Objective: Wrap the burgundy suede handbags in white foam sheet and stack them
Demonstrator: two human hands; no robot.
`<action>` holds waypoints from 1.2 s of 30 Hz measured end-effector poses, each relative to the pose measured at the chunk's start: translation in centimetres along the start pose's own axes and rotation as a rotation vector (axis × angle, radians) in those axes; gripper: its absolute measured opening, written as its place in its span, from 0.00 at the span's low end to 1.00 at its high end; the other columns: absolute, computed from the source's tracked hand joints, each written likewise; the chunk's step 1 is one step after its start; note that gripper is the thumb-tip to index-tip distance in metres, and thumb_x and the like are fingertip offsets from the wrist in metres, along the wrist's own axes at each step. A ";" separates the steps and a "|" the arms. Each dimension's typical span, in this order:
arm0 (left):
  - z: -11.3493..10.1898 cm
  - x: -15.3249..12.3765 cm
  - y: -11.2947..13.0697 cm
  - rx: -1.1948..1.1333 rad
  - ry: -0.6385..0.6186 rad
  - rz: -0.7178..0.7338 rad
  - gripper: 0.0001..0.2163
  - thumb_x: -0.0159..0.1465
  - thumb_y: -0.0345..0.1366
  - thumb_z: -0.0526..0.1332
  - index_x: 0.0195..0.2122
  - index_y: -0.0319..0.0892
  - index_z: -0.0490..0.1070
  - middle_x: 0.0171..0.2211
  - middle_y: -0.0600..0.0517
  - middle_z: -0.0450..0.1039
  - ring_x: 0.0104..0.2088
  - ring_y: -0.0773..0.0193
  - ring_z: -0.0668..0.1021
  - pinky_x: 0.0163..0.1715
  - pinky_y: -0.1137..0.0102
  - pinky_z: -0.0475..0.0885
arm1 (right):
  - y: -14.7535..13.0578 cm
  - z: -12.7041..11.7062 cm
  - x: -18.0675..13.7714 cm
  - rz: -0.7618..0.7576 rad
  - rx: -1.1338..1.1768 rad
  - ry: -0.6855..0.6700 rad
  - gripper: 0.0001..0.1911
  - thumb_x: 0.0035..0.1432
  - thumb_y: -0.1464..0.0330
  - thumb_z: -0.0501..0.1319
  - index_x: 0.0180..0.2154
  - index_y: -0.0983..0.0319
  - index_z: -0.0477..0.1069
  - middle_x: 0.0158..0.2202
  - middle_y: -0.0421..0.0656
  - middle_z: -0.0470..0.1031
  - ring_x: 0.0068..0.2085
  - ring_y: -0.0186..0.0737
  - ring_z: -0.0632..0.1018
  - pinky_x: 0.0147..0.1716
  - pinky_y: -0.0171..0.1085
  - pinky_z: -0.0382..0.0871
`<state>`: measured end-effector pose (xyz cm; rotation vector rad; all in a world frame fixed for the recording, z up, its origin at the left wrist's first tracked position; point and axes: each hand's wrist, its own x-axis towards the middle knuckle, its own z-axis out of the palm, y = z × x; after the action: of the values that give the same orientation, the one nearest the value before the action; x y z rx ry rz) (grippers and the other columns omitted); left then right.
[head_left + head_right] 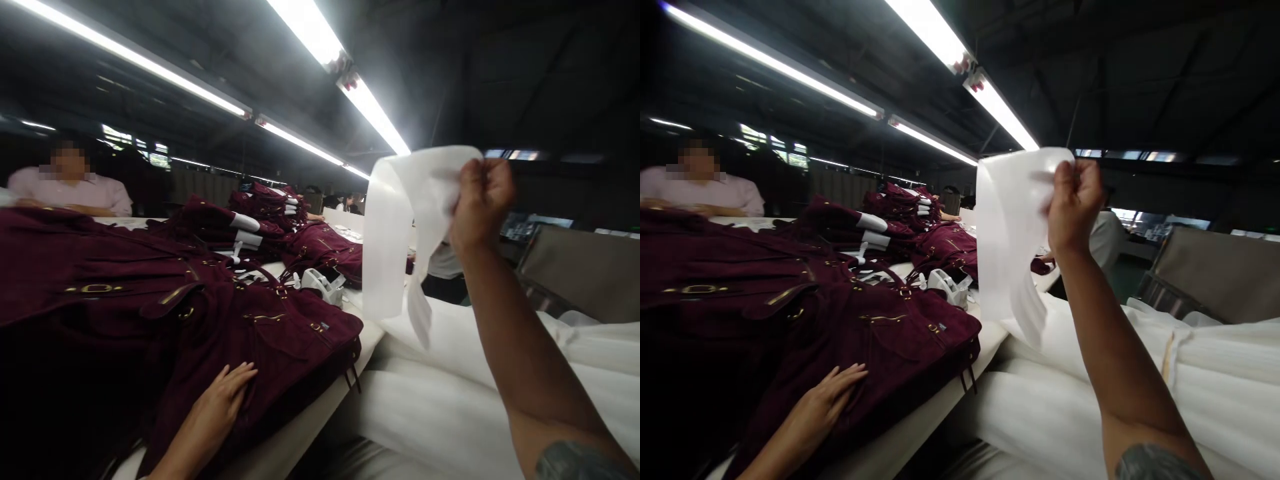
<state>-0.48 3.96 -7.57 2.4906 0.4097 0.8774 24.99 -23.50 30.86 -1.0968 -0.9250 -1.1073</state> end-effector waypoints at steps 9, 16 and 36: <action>-5.9 0.1 8.7 -0.722 -0.002 -0.364 0.24 0.62 0.54 0.59 0.51 0.42 0.74 0.50 0.44 0.75 0.54 0.48 0.74 0.58 0.55 0.65 | -4.4 7.4 -11.7 0.771 0.599 -0.619 0.15 0.54 0.59 0.67 0.39 0.60 0.70 0.26 0.36 0.72 0.22 0.33 0.70 0.21 0.31 0.65; -7.8 1.6 11.5 -1.532 -0.070 -0.344 0.31 0.64 0.58 0.54 0.59 0.40 0.64 0.56 0.40 0.70 0.58 0.47 0.70 0.58 0.52 0.63 | -5.8 2.2 -29.1 1.270 0.806 -1.002 0.23 0.52 0.51 0.67 0.42 0.62 0.75 0.34 0.43 0.77 0.33 0.41 0.76 0.33 0.36 0.69; -15.1 21.8 13.7 -0.731 0.417 0.204 0.28 0.62 0.32 0.64 0.62 0.43 0.57 0.50 0.48 0.75 0.49 0.57 0.78 0.56 0.55 0.68 | -2.7 2.7 -31.2 1.364 0.887 -0.737 0.18 0.52 0.55 0.69 0.35 0.64 0.76 0.28 0.40 0.73 0.29 0.36 0.72 0.29 0.32 0.66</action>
<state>7.78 6.43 21.05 1.6927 -0.0494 1.3442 15.57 -14.51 2.21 -0.9996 -0.7770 0.8242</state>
